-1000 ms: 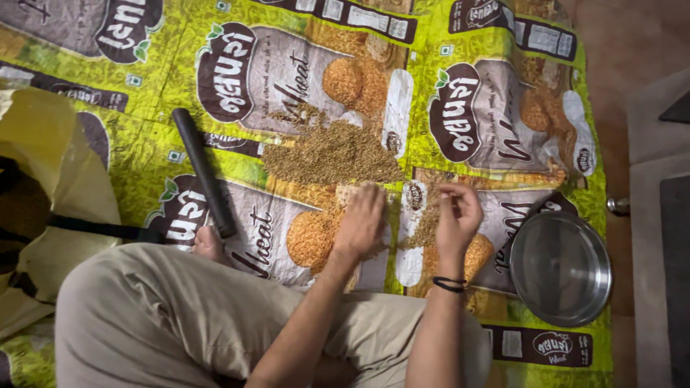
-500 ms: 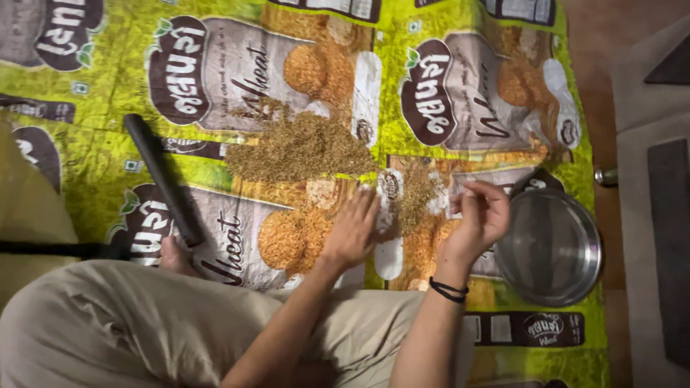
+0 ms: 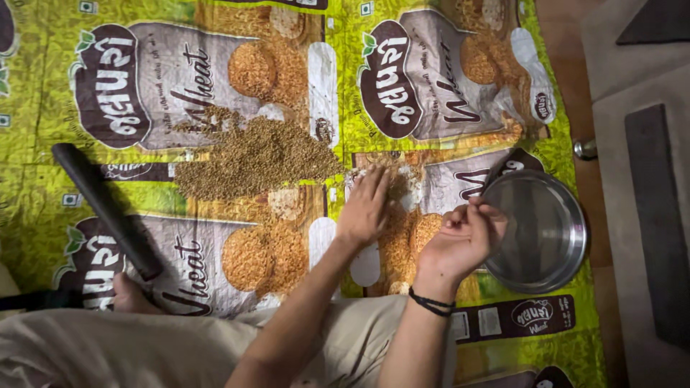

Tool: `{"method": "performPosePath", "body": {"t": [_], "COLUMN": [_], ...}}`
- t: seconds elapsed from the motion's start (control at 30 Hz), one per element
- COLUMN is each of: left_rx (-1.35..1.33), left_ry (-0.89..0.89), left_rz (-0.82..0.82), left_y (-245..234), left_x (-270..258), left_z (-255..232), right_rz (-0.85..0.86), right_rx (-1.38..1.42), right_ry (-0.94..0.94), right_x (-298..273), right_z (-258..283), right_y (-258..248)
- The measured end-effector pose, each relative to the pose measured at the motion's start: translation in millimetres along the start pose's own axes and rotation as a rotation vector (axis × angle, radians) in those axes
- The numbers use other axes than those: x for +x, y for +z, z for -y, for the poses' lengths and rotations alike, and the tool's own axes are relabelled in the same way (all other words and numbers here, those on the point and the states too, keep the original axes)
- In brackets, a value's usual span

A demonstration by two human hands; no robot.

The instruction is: The person sits on the floor and uses a cylindrical rolling pin to crush a pile of grains spread on a patterned mat. They repeatedly roll the pin over the grains and use their hands to gather and redistribute the pile.

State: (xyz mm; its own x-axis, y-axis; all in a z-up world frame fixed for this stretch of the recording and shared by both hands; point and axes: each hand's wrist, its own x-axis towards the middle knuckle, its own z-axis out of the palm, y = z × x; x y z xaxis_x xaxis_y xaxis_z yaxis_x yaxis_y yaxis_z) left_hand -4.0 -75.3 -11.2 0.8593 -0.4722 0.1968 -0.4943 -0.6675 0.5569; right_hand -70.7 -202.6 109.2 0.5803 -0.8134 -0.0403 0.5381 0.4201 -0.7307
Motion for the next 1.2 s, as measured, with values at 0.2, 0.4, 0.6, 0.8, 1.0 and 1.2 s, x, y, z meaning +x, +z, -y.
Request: {"method": "performPosePath", "body": {"t": [0.2, 0.4, 0.6, 0.8, 1.0, 1.2], "left_rx": [-0.475, 0.145, 0.123, -0.349, 0.172, 0.243], "left_ry": [0.090, -0.065, 0.109, 0.097, -0.018, 0.022], "left_rz": [0.039, 0.065, 0.142, 0.252, 0.202, 0.154], "left_y": [-3.9, -25.9, 7.1, 7.2, -14.4, 18.1], "left_x": [22.4, 39.0, 39.2, 27.6, -22.0, -1.2], "left_z": [-24.3, 25.4, 1.6, -26.2, -5.3, -18.8], "right_rz": [-0.032, -0.053, -0.004, -0.004, -0.017, -0.031], "right_rx": [0.043, 0.087, 0.098, 0.116, 0.156, 0.138], "right_ry": [0.018, 0.021, 0.051, 0.034, 0.013, 0.015], "right_x": [10.8, 12.4, 7.1, 8.0, 9.3, 6.4], "right_z": [7.2, 13.0, 9.9, 16.6, 26.6, 22.2], "right_y": [-8.9, -14.0, -8.9, -10.5, -15.7, -17.2]}}
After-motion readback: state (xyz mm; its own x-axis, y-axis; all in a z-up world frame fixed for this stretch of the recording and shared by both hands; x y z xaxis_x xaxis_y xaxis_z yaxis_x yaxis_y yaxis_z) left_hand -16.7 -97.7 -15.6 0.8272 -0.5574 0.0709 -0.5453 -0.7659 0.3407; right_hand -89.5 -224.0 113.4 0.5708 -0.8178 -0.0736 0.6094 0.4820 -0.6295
